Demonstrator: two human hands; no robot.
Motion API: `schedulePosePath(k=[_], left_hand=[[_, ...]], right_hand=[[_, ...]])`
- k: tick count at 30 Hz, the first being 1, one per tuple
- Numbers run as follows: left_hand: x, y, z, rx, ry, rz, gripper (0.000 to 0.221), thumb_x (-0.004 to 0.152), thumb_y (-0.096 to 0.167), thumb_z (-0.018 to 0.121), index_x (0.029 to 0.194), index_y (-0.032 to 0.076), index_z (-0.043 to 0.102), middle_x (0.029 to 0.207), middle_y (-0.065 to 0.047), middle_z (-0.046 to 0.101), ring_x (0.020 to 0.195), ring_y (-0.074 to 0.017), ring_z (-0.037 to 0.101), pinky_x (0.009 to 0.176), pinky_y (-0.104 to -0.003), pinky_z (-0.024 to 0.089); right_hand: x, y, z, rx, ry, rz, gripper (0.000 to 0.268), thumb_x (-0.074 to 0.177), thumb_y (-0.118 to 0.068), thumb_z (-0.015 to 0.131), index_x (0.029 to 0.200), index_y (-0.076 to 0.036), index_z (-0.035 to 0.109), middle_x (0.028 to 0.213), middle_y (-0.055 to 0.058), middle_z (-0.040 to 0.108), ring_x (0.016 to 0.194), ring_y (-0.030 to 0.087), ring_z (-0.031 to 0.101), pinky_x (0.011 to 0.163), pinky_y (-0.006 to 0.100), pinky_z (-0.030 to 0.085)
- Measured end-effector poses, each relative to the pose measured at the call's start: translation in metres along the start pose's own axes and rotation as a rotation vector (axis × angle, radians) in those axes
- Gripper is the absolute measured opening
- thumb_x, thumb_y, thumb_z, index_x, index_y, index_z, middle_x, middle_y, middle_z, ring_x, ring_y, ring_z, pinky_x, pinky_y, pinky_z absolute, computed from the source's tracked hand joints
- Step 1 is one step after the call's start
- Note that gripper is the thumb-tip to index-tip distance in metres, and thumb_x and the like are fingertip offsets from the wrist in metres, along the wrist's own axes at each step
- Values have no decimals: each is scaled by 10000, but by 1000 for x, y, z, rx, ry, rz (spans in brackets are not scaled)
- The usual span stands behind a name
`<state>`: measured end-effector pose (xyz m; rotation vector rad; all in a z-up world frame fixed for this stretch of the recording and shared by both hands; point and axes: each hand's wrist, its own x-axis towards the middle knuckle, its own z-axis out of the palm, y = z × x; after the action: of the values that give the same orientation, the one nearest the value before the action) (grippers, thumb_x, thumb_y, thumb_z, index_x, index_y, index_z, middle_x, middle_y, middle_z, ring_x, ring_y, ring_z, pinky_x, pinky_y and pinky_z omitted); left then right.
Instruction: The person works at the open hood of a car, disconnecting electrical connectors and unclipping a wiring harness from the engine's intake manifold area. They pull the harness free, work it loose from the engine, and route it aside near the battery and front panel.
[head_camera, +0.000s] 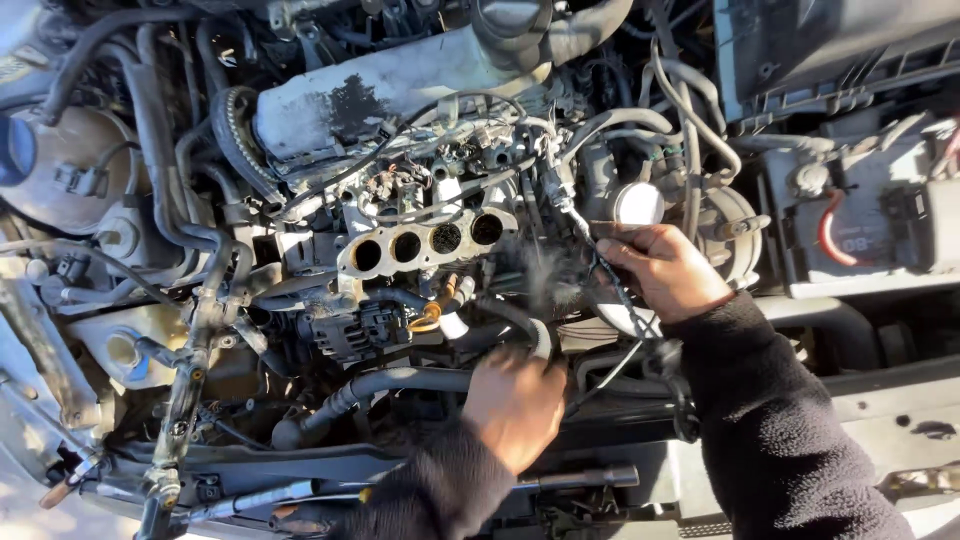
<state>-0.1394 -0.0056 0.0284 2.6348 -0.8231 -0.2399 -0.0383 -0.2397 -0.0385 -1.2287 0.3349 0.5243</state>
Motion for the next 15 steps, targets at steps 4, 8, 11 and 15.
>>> schedulePosePath(k=[4, 8, 11, 15], left_hand=[[22, 29, -39, -215, 393, -65, 408, 881, 59, 731, 1267, -65, 691, 1304, -259, 725, 1228, -406, 710, 927, -417, 620], [21, 28, -18, -119, -3, -125, 446, 976, 252, 675, 1321, 87, 447, 1284, -141, 402, 1133, -342, 391, 976, -551, 392], [-3, 45, -30, -214, -146, -212, 230, 941, 280, 708, 1025, 69, 743, 841, -119, 758, 517, -309, 669, 483, -397, 550], [-21, 49, -56, -343, 158, -221, 410, 836, 160, 745, 1218, 34, 670, 906, -100, 747, 495, -227, 639, 424, -326, 503]], right_hand=[[-2, -19, -1, -518, -19, -49, 231, 985, -51, 632, 1123, 87, 754, 852, 89, 750, 696, 134, 650, 630, 250, 530], [-2, -33, 6, -610, -33, 23, 257, 994, -102, 654, 1157, 51, 782, 790, 55, 721, 635, 110, 580, 579, 248, 476], [10, -17, -6, -643, -8, -14, 221, 990, -105, 665, 1088, 44, 794, 775, 43, 719, 630, 101, 566, 588, 240, 469], [13, 11, -5, -681, 62, -97, 220, 976, -80, 654, 1123, 27, 779, 796, 25, 697, 644, 100, 534, 592, 244, 464]])
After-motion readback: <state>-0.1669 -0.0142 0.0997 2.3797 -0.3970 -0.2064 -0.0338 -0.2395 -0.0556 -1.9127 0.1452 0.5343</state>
